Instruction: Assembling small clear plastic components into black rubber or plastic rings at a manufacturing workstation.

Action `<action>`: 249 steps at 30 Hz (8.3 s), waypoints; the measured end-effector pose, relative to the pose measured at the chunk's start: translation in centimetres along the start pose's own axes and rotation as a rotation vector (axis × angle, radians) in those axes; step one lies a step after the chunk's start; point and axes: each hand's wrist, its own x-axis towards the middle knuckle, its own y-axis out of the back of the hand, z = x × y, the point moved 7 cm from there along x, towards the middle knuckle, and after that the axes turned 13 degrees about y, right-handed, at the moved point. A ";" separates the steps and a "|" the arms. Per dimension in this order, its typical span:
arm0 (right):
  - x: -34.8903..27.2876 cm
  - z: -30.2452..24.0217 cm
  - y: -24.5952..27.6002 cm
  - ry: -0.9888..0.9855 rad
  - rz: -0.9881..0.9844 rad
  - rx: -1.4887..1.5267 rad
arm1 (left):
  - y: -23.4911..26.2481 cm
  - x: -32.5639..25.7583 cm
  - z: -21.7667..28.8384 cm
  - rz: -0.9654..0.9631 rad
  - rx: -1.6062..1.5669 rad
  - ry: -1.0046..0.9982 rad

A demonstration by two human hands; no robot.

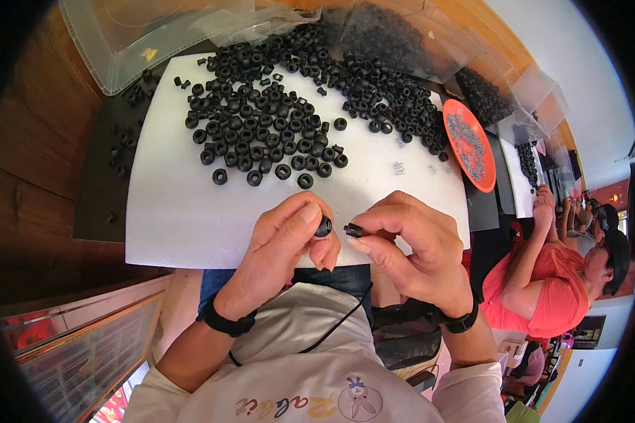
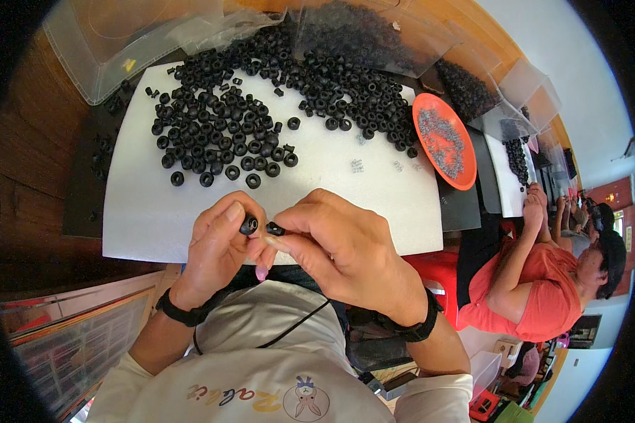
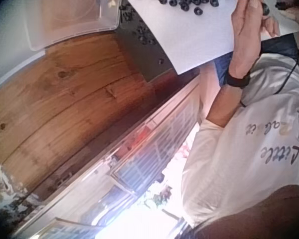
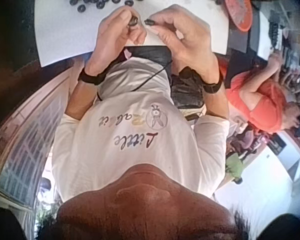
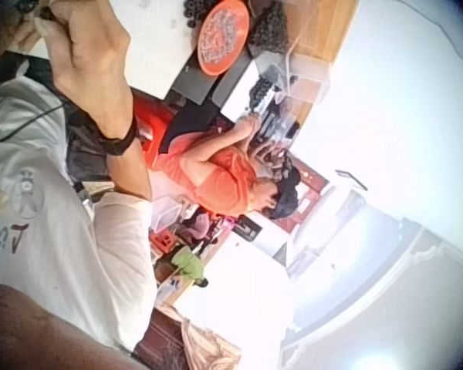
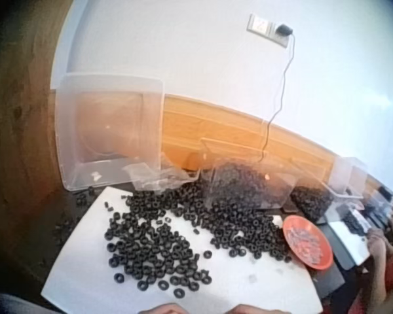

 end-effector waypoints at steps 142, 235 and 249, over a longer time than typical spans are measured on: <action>-0.9 3.9 -4.9 -0.428 -0.259 0.868 | -0.9 0.0 1.0 -0.149 0.420 0.053; 1.4 0.4 -0.5 0.063 -0.251 -0.145 | -0.7 0.6 0.1 0.077 0.210 -0.019; -0.6 10.2 5.5 -0.190 -0.344 -0.452 | -0.2 0.7 -0.2 0.040 0.190 -0.022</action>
